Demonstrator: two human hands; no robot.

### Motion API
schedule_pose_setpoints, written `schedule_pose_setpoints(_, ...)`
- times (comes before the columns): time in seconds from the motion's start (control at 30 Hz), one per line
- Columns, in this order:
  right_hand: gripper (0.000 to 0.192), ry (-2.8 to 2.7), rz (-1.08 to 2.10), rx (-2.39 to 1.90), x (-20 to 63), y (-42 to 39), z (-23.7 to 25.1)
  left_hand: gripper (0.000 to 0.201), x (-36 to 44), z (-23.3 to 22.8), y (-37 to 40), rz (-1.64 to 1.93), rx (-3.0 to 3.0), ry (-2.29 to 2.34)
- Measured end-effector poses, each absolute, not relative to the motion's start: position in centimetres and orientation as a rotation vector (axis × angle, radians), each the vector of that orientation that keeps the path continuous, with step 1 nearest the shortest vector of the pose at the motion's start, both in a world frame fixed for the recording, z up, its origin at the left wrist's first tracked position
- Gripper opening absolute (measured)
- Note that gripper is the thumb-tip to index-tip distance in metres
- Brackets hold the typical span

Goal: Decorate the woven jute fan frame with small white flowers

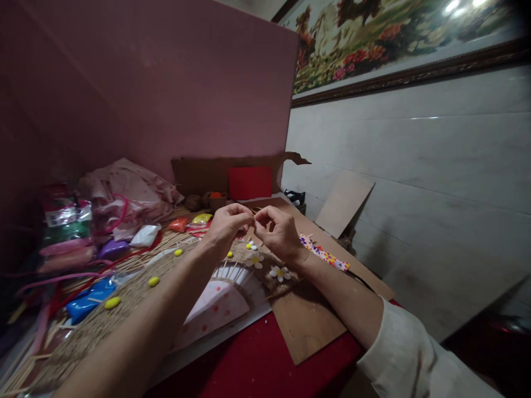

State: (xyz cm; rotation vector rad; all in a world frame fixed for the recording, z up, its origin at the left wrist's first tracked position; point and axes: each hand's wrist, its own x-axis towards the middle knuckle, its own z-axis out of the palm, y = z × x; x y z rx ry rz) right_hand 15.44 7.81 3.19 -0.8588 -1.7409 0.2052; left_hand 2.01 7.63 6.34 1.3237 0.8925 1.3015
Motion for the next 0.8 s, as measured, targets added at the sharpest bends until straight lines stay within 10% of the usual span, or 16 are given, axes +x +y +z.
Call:
schedule_pose_setpoints(0.3,0.016,-1.516,1.140,-0.633,16.0,7.5,4.5,0.008,1.1,6.9,7.8,1.310,1.121,0.800)
schedule_pose_setpoints(0.57,0.005,-1.862,0.159,-0.757,15.0,6.2,3.7,0.008,1.7,6.5,7.8,1.203,0.895,0.665)
schedule_pose_setpoints(0.8,0.011,-1.852,0.130,-0.901,14.9,6.6,3.1,0.013,3.2,6.4,7.0,1.303,0.962,0.712)
